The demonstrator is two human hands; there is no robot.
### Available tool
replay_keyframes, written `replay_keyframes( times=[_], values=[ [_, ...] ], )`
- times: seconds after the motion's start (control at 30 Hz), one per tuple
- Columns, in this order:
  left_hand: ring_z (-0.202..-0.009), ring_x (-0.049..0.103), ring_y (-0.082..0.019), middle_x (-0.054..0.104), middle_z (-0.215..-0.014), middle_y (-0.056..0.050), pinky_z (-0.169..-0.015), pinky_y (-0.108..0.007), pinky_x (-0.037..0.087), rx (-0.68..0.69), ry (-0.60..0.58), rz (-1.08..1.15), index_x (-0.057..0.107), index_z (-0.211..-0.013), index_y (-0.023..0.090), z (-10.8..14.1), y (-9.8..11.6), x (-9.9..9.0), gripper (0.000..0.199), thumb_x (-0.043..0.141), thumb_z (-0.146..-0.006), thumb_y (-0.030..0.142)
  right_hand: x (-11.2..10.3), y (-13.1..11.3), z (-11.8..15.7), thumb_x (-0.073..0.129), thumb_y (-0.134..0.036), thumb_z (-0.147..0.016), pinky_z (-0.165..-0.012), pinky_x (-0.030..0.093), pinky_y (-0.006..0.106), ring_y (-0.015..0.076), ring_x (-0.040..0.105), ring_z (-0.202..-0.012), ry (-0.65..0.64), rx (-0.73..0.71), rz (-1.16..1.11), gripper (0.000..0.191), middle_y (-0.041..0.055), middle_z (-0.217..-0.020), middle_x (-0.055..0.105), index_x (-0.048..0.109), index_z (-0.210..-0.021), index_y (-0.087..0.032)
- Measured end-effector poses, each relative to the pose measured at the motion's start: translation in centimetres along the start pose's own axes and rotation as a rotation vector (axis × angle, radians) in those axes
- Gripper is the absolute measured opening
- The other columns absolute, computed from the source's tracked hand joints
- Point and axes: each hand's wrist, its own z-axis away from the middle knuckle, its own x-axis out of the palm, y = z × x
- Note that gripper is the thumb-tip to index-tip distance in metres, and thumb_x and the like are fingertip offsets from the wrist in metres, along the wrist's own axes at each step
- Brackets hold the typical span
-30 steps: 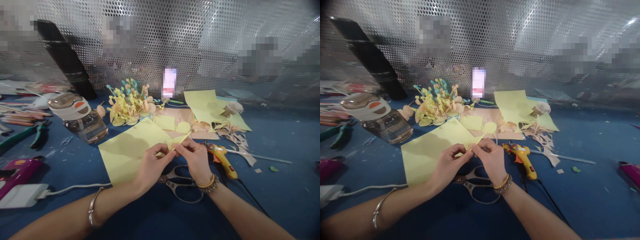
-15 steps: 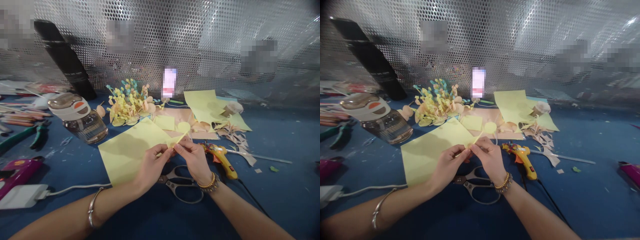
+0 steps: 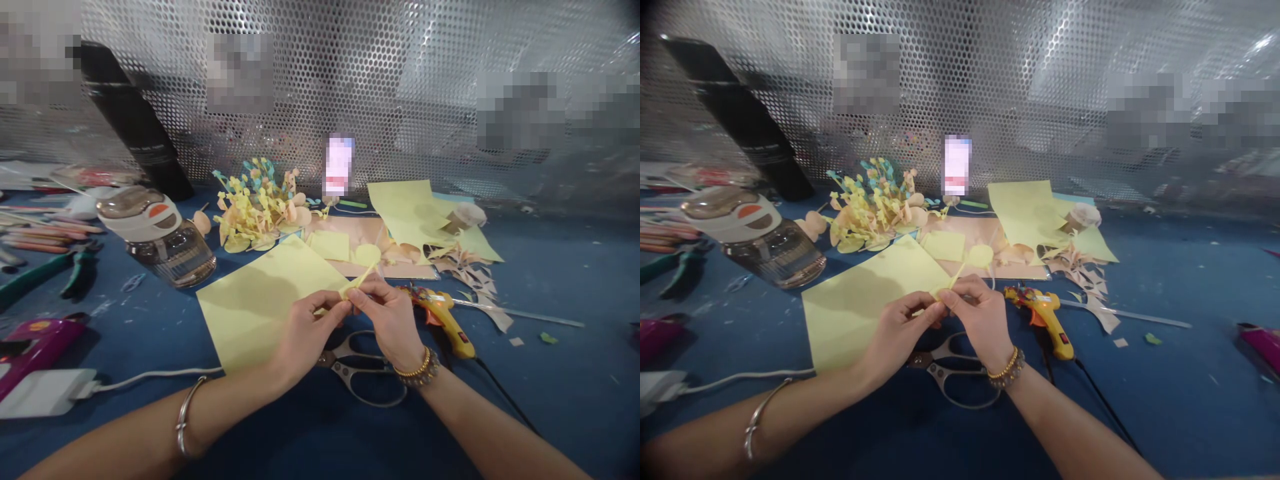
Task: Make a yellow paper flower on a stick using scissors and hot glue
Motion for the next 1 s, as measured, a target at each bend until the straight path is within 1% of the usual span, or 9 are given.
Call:
replay_keyframes(
  times=[0.13,0.3,0.5,0.63,0.8,0.87,1.0],
  values=[
    [-0.062,0.058,-0.012,0.066,-0.071,0.001,-0.058,-0.023,0.047,-0.004,0.011,0.05,0.067,-0.076,0.018,0.03,-0.28,0.08,0.014,0.067,-0.076,0.032,-0.04,0.22,0.0,0.073,-0.023,-0.074,-0.05,0.044,0.021,0.0105,0.051,-0.059,0.025,-0.003,-0.029,0.011,-0.0024,-0.068,0.056,0.069,-0.064,-0.022],
    [-0.062,0.059,-0.013,0.067,-0.07,-0.001,-0.058,-0.024,0.048,-0.032,0.005,0.04,0.067,-0.076,0.017,0.07,-0.24,0.09,0.017,0.064,-0.078,0.033,-0.07,0.36,0.02,0.074,-0.021,-0.072,-0.05,0.044,0.022,0.0105,0.053,-0.058,0.029,-0.002,-0.045,0.011,-0.0029,-0.065,0.055,0.067,-0.063,-0.02],
    [-0.065,0.061,-0.013,0.07,-0.073,-0.002,-0.062,-0.024,0.049,-0.011,-0.04,0.048,0.069,-0.077,0.017,0.21,0.24,0.09,0.016,0.061,-0.082,0.03,-0.03,0.37,0.05,0.073,-0.021,-0.073,-0.053,0.044,0.024,0.0103,0.053,-0.055,0.018,0.003,-0.068,0.017,-0.0045,-0.062,0.054,0.062,-0.06,-0.019],
    [-0.065,0.06,-0.013,0.069,-0.073,-0.002,-0.063,-0.023,0.049,-0.002,-0.085,0.098,0.069,-0.081,0.017,0.19,0.06,0.01,0.017,0.06,-0.083,0.031,-0.2,0.47,-0.09,0.075,-0.02,-0.071,-0.056,0.041,0.023,0.0107,0.051,-0.061,0.022,-0.012,-0.058,0.016,-0.0041,-0.065,0.055,0.062,-0.061,-0.019],
    [-0.066,0.058,-0.012,0.064,-0.071,-0.001,-0.065,-0.024,0.048,-0.003,-0.157,0.177,0.067,-0.084,0.016,0.09,-0.47,-0.12,0.022,0.058,-0.085,0.036,-0.49,0.46,-0.31,0.074,-0.022,-0.072,-0.064,0.043,0.025,0.013,0.054,-0.071,-0.031,-0.025,-0.057,0.01,-0.0021,-0.072,0.057,0.067,-0.066,-0.021],
    [-0.064,0.057,-0.012,0.062,-0.069,0.0,-0.065,-0.023,0.047,-0.009,-0.178,0.226,0.066,-0.08,0.016,0.08,-0.54,-0.11,0.024,0.057,-0.085,0.038,-0.55,0.33,-0.38,0.073,-0.023,-0.074,-0.063,0.044,0.025,0.0133,0.054,-0.07,-0.056,-0.025,-0.06,0.008,-0.0016,-0.073,0.057,0.069,-0.067,-0.021],
    [-0.058,0.051,-0.009,0.056,-0.061,0.003,-0.059,-0.02,0.042,-0.031,-0.224,0.318,0.061,-0.072,0.015,0.07,-0.51,-0.07,0.028,0.056,-0.087,0.038,-0.63,-0.05,-0.46,0.071,-0.025,-0.077,-0.064,0.046,0.026,0.0141,0.055,-0.069,-0.109,-0.017,-0.054,0.015,-0.0006,-0.071,0.056,0.068,-0.063,-0.02]
  ],
)
